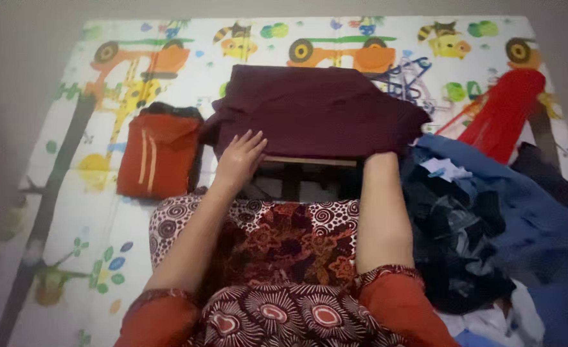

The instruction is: The person folds a maroon shirt on a small wooden table. They smooth the fabric, fold the sleeves inward, and fold the shirt in half multiple times to create a compact bundle. The folded shirt is then placed on top of a stack of other folded clothes.

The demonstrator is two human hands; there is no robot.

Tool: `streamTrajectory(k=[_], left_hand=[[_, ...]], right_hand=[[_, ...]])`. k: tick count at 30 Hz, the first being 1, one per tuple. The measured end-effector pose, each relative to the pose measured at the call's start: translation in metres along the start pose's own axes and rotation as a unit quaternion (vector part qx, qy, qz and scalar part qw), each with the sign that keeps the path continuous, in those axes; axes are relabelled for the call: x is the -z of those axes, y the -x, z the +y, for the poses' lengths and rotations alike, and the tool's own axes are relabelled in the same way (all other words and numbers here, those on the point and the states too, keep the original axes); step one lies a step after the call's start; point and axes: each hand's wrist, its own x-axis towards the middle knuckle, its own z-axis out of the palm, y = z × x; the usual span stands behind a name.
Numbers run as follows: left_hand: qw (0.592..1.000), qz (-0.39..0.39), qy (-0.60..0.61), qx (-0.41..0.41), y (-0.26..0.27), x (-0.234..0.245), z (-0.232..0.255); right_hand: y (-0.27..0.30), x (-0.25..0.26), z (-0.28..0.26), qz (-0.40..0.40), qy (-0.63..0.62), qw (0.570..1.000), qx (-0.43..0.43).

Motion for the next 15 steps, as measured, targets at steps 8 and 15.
streamTrajectory(k=[8, 15], left_hand=[[0.998, 0.066, 0.022, 0.008, 0.000, -0.006, -0.002], [0.994, 0.087, 0.072, -0.015, -0.027, -0.010, 0.025]], right_hand=[[-0.028, 0.024, 0.018, 0.129, -0.012, 0.991, 0.037], [-0.015, 0.048, 0.053, 0.220, -0.014, 0.974, 0.054]])
